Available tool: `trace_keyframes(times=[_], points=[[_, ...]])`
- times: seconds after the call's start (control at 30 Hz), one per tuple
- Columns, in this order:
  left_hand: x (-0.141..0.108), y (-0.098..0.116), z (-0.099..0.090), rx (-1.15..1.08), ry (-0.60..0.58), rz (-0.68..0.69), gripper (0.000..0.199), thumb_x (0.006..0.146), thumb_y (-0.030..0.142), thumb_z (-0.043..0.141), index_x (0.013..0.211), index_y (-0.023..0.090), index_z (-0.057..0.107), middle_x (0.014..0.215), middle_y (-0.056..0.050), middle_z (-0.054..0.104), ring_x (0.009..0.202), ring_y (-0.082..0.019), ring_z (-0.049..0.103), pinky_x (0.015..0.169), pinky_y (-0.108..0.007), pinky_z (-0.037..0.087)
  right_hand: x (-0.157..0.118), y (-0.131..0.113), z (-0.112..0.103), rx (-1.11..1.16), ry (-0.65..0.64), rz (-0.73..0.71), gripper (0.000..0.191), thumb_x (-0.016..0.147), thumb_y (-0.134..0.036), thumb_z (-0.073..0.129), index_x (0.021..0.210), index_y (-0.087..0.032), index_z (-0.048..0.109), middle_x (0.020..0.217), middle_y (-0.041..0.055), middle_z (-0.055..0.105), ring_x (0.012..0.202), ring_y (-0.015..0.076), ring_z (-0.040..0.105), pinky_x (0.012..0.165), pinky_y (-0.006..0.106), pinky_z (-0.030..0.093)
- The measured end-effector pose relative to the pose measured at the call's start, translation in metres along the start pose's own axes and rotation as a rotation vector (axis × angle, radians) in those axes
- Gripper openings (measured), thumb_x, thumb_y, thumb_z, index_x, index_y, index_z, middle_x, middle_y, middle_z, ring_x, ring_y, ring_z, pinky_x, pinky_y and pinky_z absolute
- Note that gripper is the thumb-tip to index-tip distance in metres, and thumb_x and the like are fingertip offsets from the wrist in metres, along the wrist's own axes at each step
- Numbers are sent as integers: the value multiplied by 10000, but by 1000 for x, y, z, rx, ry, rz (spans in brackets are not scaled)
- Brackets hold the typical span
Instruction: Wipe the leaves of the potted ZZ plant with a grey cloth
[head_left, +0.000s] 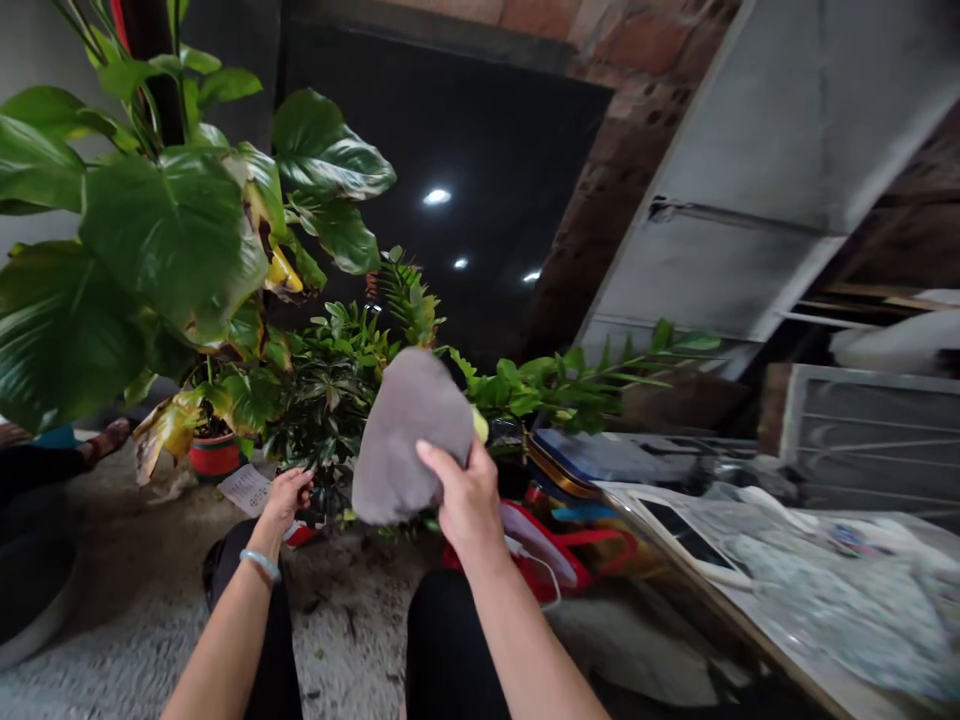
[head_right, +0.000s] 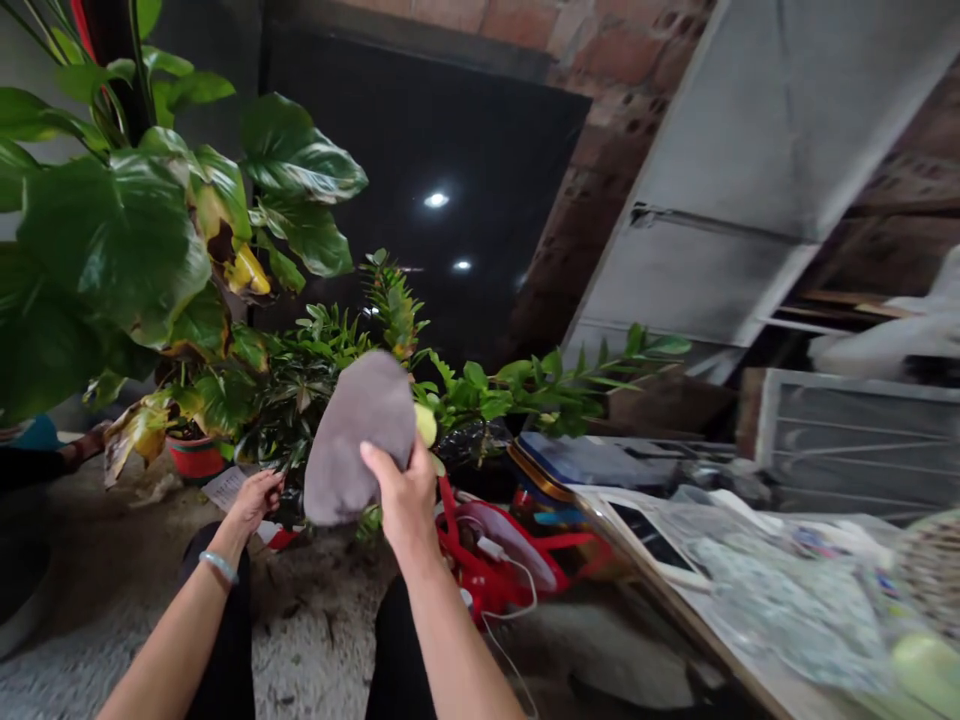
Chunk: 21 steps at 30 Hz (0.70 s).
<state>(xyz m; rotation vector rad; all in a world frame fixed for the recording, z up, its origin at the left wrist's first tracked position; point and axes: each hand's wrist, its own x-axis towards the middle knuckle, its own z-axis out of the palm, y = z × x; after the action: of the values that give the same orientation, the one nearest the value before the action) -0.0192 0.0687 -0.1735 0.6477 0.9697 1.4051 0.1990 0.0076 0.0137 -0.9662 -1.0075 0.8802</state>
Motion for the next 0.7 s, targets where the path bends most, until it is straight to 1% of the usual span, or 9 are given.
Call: trace_keyframes(times=[0.07, 0.13, 0.23, 0.3, 0.4, 0.47, 0.57, 0.63, 0.7], points=[[-3, 0, 1, 6, 8, 1, 452, 502, 426, 928, 642, 170, 582, 553, 50, 572, 420, -56, 425, 417, -205, 292, 30, 3, 19, 25, 64, -12, 445, 584, -351, 813, 1008, -267, 708, 1012, -2, 800, 970, 233, 718, 876, 331, 562], [-5, 0, 2, 9, 19, 2, 462, 480, 430, 932, 635, 170, 583, 539, 53, 562, 419, -59, 424, 418, -208, 293, 40, 20, 34, 41, 44, 138, 369, 554, -352, 798, 899, -264, 699, 920, -5, 803, 911, 241, 729, 836, 345, 579], [-5, 0, 1, 5, 45, 4, 456, 477, 432, 931, 649, 164, 605, 540, 53, 561, 432, -64, 436, 429, -207, 301, 12, 52, 34, 7, -54, 356, 244, 522, -329, 793, 726, -253, 683, 730, 13, 784, 759, 279, 737, 737, 393, 591], [-4, 0, 0, 7, 59, -2, 448, 486, 436, 926, 650, 165, 610, 546, 50, 568, 438, -66, 446, 437, -207, 313, -17, 62, 21, -17, -79, 391, 211, 524, -328, 797, 699, -257, 702, 698, 21, 783, 725, 300, 735, 709, 412, 585], [-2, 1, -1, 20, 45, -10, 438, 498, 445, 922, 637, 169, 612, 547, 46, 573, 439, -68, 448, 433, -207, 317, -35, 46, 3, 8, -38, 327, 255, 560, -348, 802, 795, -276, 735, 813, 4, 806, 822, 301, 742, 760, 401, 582], [-2, 1, 0, 29, 32, -3, 429, 502, 442, 922, 632, 172, 615, 547, 46, 574, 439, -70, 448, 428, -209, 316, -20, 23, 3, 65, 42, 181, 351, 592, -344, 798, 929, -269, 734, 897, 1, 802, 885, 277, 734, 806, 379, 574], [-2, -1, 4, 41, 26, 7, 405, 509, 421, 923, 626, 178, 621, 555, 43, 585, 444, -77, 459, 430, -216, 325, 19, 1, 25, 162, 118, 3, 483, 610, -359, 767, 1077, -256, 701, 931, 9, 787, 936, 249, 716, 829, 356, 568], [-3, -3, 5, 41, 26, 12, 370, 527, 403, 912, 624, 179, 634, 556, 39, 594, 447, -82, 464, 436, -220, 326, 31, 8, 43, 141, 31, 47, 446, 616, -395, 732, 1042, -270, 700, 906, 0, 783, 925, 246, 711, 816, 358, 572], [-5, -4, 6, 20, 32, 21, 338, 542, 398, 894, 629, 175, 655, 551, 29, 606, 461, -97, 486, 451, -227, 336, 19, 29, 54, 48, -136, 150, 335, 609, -388, 714, 925, -277, 714, 832, -9, 779, 837, 255, 710, 757, 370, 573]])
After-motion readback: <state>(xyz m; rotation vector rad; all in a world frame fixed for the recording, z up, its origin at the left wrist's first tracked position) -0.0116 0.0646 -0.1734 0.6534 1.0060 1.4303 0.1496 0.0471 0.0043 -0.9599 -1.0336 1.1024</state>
